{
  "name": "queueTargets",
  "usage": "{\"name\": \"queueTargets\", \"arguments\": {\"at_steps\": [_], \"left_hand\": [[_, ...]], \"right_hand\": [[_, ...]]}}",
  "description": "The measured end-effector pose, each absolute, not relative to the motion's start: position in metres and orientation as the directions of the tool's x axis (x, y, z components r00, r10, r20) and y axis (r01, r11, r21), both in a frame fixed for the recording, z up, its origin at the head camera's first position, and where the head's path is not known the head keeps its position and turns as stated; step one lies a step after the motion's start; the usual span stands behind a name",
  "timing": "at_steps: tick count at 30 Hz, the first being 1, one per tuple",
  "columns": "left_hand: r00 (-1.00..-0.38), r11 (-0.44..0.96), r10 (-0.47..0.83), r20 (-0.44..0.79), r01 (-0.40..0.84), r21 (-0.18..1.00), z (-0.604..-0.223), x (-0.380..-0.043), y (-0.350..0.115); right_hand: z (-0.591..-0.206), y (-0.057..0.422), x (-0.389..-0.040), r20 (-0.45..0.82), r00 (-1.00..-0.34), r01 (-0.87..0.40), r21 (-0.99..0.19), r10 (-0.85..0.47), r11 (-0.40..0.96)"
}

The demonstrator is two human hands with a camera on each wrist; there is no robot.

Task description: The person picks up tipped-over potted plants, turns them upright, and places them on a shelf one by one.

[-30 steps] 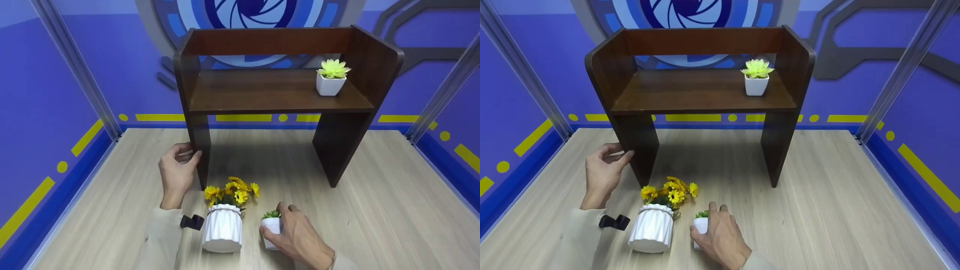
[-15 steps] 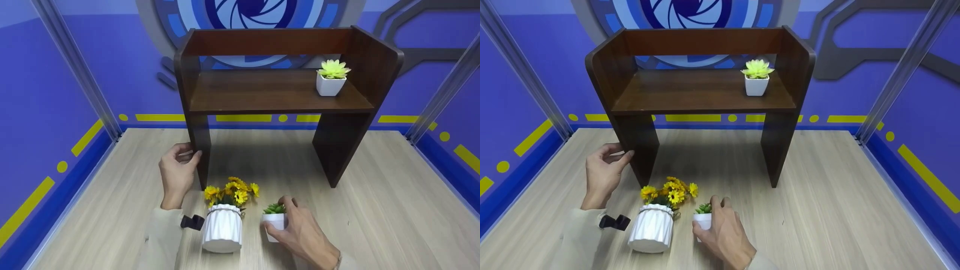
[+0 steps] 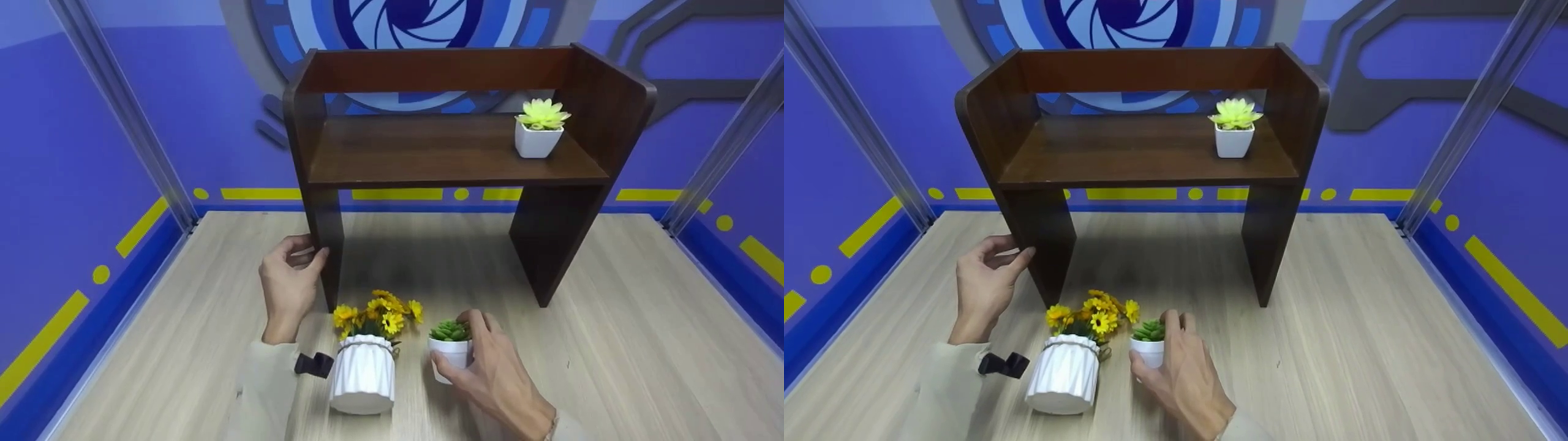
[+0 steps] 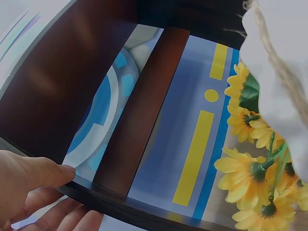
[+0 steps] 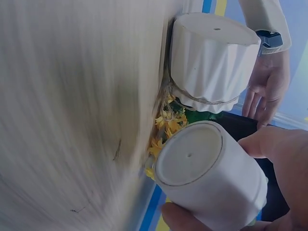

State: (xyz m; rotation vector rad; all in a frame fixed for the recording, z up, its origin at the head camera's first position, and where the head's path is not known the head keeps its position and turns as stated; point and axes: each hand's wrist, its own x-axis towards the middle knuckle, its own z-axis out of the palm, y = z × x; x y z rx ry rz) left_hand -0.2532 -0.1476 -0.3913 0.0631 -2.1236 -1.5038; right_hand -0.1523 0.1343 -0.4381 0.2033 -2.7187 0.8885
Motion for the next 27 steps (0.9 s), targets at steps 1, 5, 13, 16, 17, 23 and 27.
{"name": "queueTargets", "arguments": {"at_steps": [1, 5, 13, 16, 17, 23, 27], "left_hand": [[-0.858, 0.379, -0.334, 0.391, 0.258, 0.889, -0.391, -0.253, -0.148], [-0.859, 0.378, -0.337, 0.386, 0.252, 0.891, -0.391, -0.253, -0.148], [-0.857, 0.381, -0.33, 0.396, 0.263, 0.886, -0.39, -0.252, -0.148], [-0.857, 0.386, -0.33, 0.396, 0.261, 0.885, -0.39, -0.252, -0.148], [-0.857, 0.388, -0.33, 0.396, 0.26, 0.884, -0.39, -0.252, -0.148], [-0.86, 0.386, -0.331, 0.389, 0.253, 0.887, -0.391, -0.252, -0.148], [-0.862, 0.375, -0.333, 0.382, 0.251, 0.893, -0.391, -0.252, -0.148]], "right_hand": [[-0.438, 0.134, -0.153, 0.307, -0.95, -0.221, -0.563, -0.047, 0.796], [-0.435, 0.135, -0.153, 0.339, -0.94, -0.235, -0.571, -0.035, 0.787], [-0.429, 0.138, -0.156, 0.408, -0.913, -0.255, -0.532, -0.02, 0.807], [-0.427, 0.138, -0.157, 0.438, -0.899, -0.273, -0.523, -0.02, 0.807], [-0.426, 0.138, -0.158, 0.439, -0.898, -0.273, -0.524, -0.019, 0.807], [-0.419, 0.136, -0.16, 0.433, -0.901, -0.28, -0.556, -0.016, 0.782], [-0.416, 0.136, -0.161, 0.456, -0.89, -0.314, -0.577, -0.022, 0.753]]}}
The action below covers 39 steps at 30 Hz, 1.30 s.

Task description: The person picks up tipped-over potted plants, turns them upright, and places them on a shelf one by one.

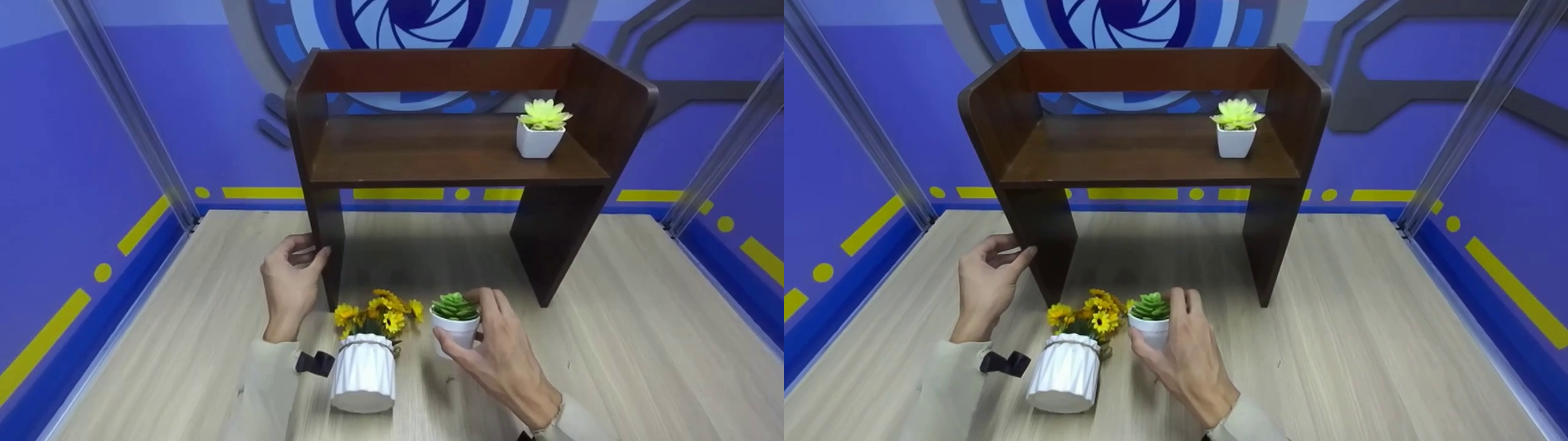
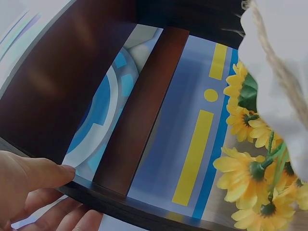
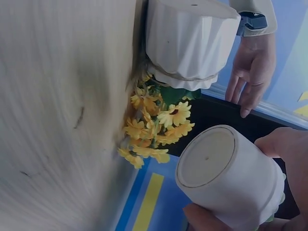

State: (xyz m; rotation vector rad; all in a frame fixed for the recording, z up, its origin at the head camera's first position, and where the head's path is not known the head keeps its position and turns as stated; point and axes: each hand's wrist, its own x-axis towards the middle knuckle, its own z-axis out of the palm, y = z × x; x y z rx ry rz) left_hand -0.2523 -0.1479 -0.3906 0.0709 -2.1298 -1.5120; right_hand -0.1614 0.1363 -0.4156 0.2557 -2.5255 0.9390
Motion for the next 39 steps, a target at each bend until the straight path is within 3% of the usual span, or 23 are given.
{"name": "queueTargets", "arguments": {"at_steps": [22, 39], "left_hand": [[-0.854, 0.385, -0.322, 0.408, 0.276, 0.881, -0.392, -0.253, -0.148], [-0.853, 0.387, -0.324, 0.409, 0.275, 0.88, -0.392, -0.252, -0.148]], "right_hand": [[-0.396, 0.138, -0.17, 0.614, -0.789, -0.453, -0.545, -0.033, 0.706], [-0.378, 0.143, -0.174, 0.669, -0.743, -0.471, -0.506, -0.015, 0.722]]}}
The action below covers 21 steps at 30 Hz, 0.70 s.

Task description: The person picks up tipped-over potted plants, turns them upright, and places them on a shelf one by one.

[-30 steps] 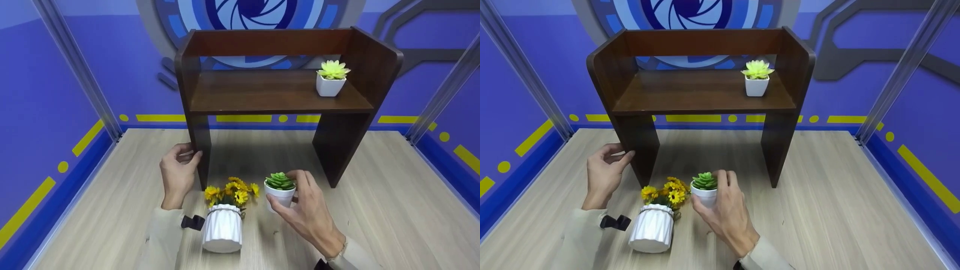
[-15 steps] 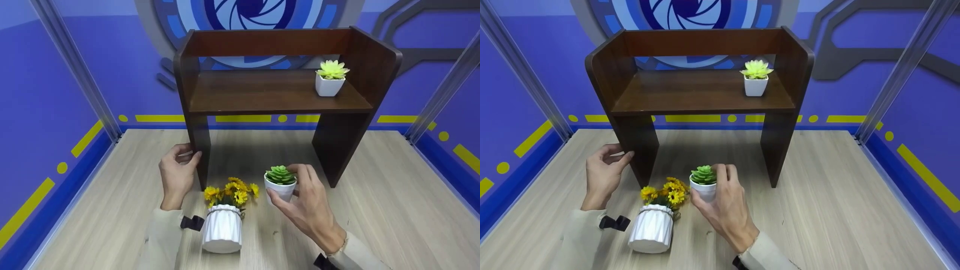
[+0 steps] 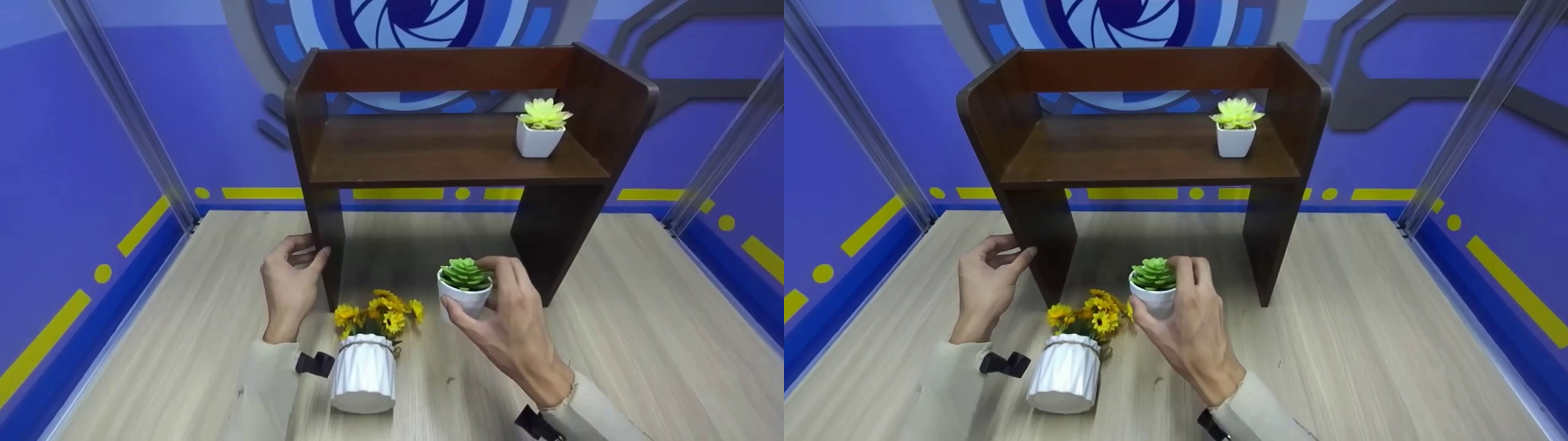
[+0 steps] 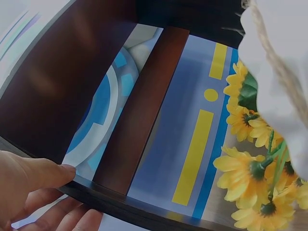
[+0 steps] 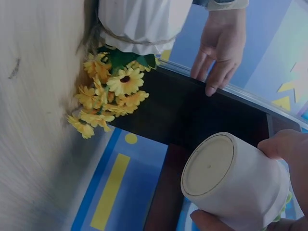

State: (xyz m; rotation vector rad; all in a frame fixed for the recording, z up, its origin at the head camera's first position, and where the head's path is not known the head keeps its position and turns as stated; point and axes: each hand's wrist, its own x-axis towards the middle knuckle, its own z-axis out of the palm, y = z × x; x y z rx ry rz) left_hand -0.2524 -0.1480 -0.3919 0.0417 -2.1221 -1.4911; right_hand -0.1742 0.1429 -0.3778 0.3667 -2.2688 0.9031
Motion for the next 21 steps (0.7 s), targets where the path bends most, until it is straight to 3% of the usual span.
{"name": "queueTargets", "arguments": {"at_steps": [21], "left_hand": [[-0.863, 0.385, -0.329, 0.383, 0.248, 0.889, -0.392, -0.252, -0.147]], "right_hand": [[-0.351, 0.135, -0.178, 0.674, -0.738, -0.469, -0.501, -0.011, 0.728]]}}
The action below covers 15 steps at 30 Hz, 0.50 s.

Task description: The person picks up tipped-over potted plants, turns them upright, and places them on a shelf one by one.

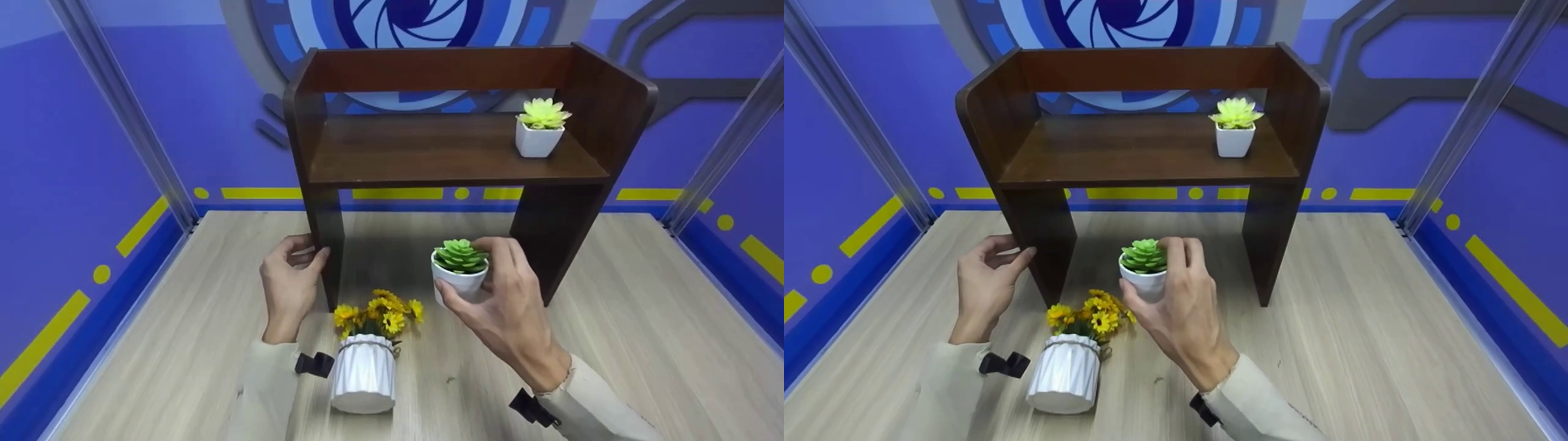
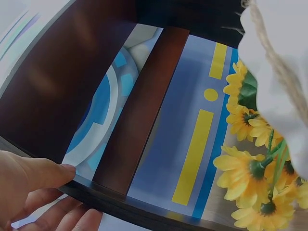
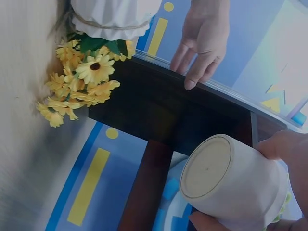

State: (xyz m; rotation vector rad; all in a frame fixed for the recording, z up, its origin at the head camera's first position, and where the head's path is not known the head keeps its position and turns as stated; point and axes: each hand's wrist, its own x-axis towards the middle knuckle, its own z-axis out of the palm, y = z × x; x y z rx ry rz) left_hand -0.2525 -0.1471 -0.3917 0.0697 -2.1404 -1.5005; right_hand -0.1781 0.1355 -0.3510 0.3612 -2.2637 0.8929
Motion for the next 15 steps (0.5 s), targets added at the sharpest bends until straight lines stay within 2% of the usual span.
{"name": "queueTargets", "arguments": {"at_steps": [15], "left_hand": [[-0.864, 0.375, -0.324, 0.385, 0.256, 0.891, -0.392, -0.252, -0.148]], "right_hand": [[-0.333, 0.138, -0.182, 0.698, -0.716, -0.489, -0.49, -0.012, 0.722]]}}
